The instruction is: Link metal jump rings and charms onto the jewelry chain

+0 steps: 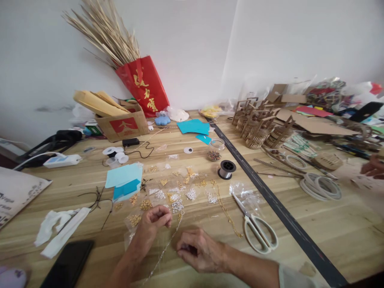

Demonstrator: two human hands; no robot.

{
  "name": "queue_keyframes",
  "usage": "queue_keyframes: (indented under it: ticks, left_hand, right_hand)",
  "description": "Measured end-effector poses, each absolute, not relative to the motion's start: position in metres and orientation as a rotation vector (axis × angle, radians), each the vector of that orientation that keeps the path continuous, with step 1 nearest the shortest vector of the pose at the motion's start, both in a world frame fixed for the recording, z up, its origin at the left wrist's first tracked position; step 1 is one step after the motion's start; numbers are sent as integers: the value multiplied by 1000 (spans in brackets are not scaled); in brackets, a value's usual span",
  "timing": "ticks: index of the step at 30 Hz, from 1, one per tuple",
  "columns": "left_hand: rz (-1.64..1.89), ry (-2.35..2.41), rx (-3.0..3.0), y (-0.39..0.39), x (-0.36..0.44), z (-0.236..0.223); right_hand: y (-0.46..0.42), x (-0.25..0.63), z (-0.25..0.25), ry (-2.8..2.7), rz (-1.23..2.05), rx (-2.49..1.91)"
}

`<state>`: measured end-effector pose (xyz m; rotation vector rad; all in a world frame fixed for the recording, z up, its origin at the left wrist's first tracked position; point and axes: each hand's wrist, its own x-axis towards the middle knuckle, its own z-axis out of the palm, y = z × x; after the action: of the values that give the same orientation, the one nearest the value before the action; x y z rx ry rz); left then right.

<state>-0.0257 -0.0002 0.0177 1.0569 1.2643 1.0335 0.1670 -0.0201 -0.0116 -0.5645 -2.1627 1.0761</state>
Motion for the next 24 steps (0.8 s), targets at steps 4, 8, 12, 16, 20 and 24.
queue_keyframes:
  ticks: [4,8,12,16,20,24]
  left_hand:
    - [1017,1259,1095,-1,-24,12]
    - [1005,1243,1117,-2,-22,10]
    - [978,1214,1114,-6,-19,8]
    - [972,1146,1070,-10,-15,5]
    - [991,1108,1003,-12,-12,1]
    - [1001,1075,943,-13,-10,-3]
  right_hand:
    - [-21,167,-9,-2132,1155,-633]
    - [-20,165,-4,-1967,1266,-720]
    - [-18,163,-5,-1758,1364,-853]
    - [-16,162,-10,-1583,1414,-912]
    - [-14,161,-15,-1519,1441,-913]
    - [-13,161,-17,-1507,1477,-886]
